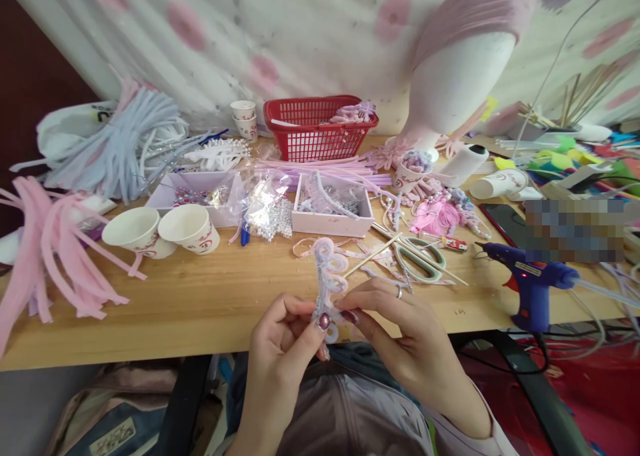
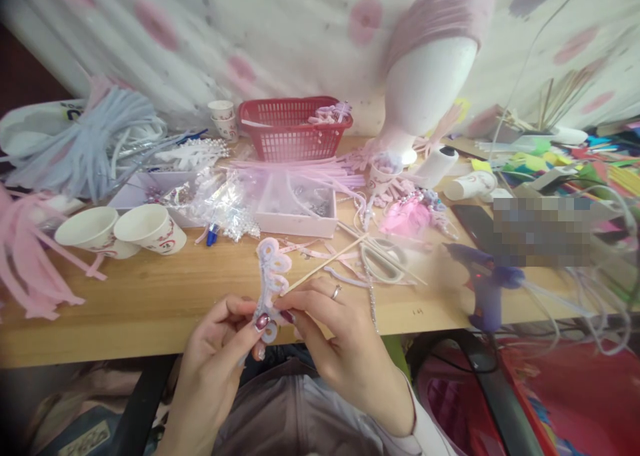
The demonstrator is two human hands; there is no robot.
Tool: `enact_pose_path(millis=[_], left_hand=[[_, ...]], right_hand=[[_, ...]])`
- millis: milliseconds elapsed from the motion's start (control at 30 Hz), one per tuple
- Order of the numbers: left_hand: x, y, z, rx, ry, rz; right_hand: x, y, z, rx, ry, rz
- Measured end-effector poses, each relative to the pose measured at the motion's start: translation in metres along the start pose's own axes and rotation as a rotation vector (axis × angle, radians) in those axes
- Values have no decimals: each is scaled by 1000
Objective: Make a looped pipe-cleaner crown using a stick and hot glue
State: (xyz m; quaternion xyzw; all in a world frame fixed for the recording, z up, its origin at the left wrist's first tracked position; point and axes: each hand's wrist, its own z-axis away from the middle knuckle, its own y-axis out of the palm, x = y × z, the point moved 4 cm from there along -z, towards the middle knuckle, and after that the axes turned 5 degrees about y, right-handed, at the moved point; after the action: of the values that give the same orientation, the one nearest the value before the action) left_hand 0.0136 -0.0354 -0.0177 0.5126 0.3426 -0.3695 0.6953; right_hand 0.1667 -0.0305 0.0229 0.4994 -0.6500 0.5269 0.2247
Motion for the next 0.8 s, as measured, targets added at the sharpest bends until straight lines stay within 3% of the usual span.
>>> enact_pose_path(millis=[333, 633, 800], left_hand=[[0, -1, -1, -63, 103, -31], [5, -3, 0, -21, 128, -37], [8, -9, -3, 22, 145, -59]], right_hand=[[-2, 0, 2, -131, 105, -121], [-7, 6, 7, -148, 152, -173], [-8, 7, 6, -221, 150, -225]])
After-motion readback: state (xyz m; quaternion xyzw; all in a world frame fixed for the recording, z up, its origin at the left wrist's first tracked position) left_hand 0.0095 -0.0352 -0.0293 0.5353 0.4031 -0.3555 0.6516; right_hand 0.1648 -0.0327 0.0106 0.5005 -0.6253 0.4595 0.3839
